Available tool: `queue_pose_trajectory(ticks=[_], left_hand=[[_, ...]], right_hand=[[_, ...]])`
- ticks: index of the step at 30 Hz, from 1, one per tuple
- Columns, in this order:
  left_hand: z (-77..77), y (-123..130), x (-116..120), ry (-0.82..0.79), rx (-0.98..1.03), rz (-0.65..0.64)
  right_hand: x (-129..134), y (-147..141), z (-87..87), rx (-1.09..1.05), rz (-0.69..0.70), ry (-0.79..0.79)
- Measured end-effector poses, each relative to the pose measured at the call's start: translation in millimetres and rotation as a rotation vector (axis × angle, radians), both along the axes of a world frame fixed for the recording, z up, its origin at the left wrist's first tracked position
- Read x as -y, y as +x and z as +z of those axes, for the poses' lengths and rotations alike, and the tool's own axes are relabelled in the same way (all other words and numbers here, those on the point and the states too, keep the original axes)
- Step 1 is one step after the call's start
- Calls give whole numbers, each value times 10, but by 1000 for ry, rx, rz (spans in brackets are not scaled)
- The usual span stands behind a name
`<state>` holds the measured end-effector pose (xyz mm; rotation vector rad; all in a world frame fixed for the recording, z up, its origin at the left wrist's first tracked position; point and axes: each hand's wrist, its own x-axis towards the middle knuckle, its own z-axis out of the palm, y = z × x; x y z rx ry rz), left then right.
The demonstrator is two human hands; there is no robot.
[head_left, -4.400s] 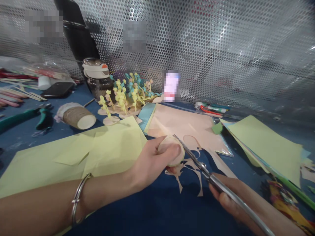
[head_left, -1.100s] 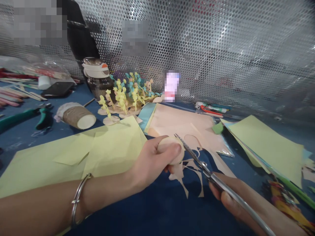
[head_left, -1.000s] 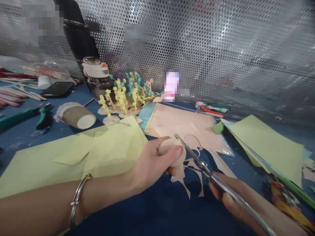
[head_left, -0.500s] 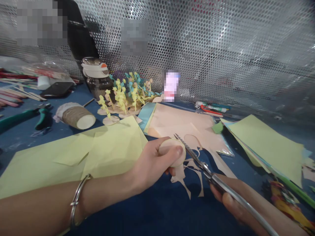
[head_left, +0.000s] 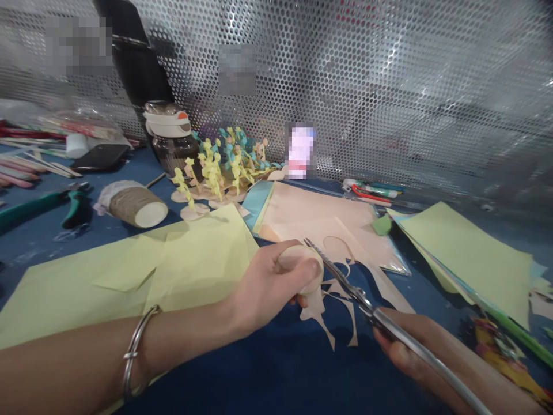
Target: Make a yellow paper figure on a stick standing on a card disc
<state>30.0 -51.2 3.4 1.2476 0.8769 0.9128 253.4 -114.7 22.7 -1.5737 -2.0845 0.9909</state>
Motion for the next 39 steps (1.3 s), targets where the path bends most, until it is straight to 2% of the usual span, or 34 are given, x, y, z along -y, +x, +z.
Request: queue_pose_trajectory(ticks=[12,24,39], left_hand=[[12,-8,-4,16,39,-24],[29,-14,-9,8,12,-26],[25,-8,-10,-2,31,-20]], right_hand=[[-14,77,-21,117,112,100],[-14,63,-7,188,76,74],[-22,75,-39,142,80,71]])
